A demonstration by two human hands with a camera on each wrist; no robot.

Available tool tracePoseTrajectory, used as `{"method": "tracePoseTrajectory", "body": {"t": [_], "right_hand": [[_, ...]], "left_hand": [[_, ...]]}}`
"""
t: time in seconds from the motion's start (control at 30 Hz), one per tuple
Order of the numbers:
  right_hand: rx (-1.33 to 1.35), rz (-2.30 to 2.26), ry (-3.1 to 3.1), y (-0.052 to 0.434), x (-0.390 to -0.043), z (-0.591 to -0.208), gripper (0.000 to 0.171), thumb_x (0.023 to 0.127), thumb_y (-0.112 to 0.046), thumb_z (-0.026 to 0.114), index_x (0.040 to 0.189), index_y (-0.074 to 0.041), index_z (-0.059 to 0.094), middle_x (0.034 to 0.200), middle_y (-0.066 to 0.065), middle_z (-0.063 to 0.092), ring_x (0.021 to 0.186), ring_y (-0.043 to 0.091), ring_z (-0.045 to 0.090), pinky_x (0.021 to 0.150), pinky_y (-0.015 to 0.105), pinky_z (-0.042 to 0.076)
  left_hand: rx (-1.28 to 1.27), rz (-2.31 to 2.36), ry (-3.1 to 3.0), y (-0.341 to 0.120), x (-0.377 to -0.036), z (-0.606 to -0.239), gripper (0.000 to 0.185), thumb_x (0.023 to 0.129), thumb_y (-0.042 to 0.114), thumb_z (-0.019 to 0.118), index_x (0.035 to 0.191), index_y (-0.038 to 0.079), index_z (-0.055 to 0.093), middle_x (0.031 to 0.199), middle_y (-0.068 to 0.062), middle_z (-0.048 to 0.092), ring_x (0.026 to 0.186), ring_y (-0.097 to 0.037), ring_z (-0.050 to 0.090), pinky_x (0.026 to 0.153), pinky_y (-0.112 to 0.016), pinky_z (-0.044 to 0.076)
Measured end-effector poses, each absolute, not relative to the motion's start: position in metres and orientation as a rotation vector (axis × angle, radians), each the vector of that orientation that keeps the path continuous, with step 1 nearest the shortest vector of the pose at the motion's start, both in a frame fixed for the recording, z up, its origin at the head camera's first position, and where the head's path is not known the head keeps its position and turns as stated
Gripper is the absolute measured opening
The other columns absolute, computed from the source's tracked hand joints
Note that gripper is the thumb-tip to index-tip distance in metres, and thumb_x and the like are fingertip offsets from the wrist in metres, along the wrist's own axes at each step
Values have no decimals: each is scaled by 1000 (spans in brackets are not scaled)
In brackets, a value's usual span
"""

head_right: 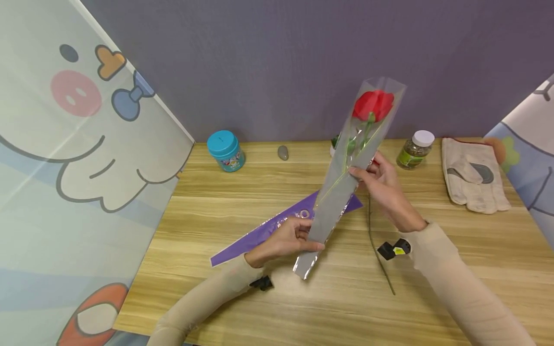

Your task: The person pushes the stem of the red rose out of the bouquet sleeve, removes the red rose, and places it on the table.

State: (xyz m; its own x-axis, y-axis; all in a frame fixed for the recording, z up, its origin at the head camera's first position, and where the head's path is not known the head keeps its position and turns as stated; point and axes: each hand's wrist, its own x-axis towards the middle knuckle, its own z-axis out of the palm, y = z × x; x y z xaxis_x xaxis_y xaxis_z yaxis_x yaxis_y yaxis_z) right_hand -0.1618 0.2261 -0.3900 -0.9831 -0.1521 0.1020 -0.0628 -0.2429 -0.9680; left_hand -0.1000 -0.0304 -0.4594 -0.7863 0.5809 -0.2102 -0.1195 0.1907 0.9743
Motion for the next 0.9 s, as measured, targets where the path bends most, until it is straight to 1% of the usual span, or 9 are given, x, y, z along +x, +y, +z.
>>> {"method": "tracePoseTrajectory", "body": {"t": [0.1,0.2,0.33,0.47,0.57,0.77,0.83,0.9], "right_hand": [[-253,-2432,1895,226,-163,-389,41,101,-1,64,138,-17,57,112,-9,79,96,4,74,73,19,61],[-230,-2439,1900,226,-163,-388,39,102,-4,64,138,-17,58,111,-9,79,96,3,74,75,19,61],[-221,-2421,1932,225,-163,-387,40,102,-6,66,140,-17,58,111,-9,79,95,4,74,73,19,60],[-248,-2430,1939,224,-164,-387,37,102,-5,64,138,-14,59,110,-8,79,94,5,75,72,20,61],[-272,-2448,1923,224,-164,-385,36,103,-4,63,137,-12,58,111,-7,79,94,6,75,71,22,62],[-274,-2405,1995,222,-164,-386,39,102,-5,65,139,-13,59,108,-7,79,86,7,75,61,22,60],[-285,-2384,2023,221,-164,-387,40,102,-5,65,140,-13,59,107,-7,79,83,7,75,59,22,59],[-300,-2378,2025,220,-163,-388,41,101,-4,66,141,-13,59,106,-7,80,81,7,75,58,22,59]], "left_hand": [[436,1642,1907,-30,-99,-461,43,84,-3,83,125,-5,70,109,-27,76,76,-3,67,70,-18,58],[446,1637,1888,-28,-99,-463,43,85,-2,83,126,-5,70,107,-26,76,74,-3,65,69,-16,55],[461,1634,1893,-27,-99,-464,43,86,-1,82,127,-3,69,108,-26,76,76,-2,67,72,-17,57],[485,1658,1905,-29,-100,-464,41,87,0,82,125,-3,69,109,-27,76,79,-2,68,75,-18,59],[489,1699,1898,-29,-103,-463,40,88,2,81,125,0,67,111,-22,76,81,-2,67,75,-18,58],[406,1799,1911,-28,-107,-459,39,92,10,78,128,6,63,112,-5,72,87,-4,70,77,-21,59],[390,1830,1920,-26,-108,-457,39,91,10,78,126,6,63,111,-5,72,85,-4,69,76,-22,58],[387,1860,1915,-25,-109,-455,38,91,8,79,125,4,63,110,-8,73,84,-5,69,75,-21,58]]}}
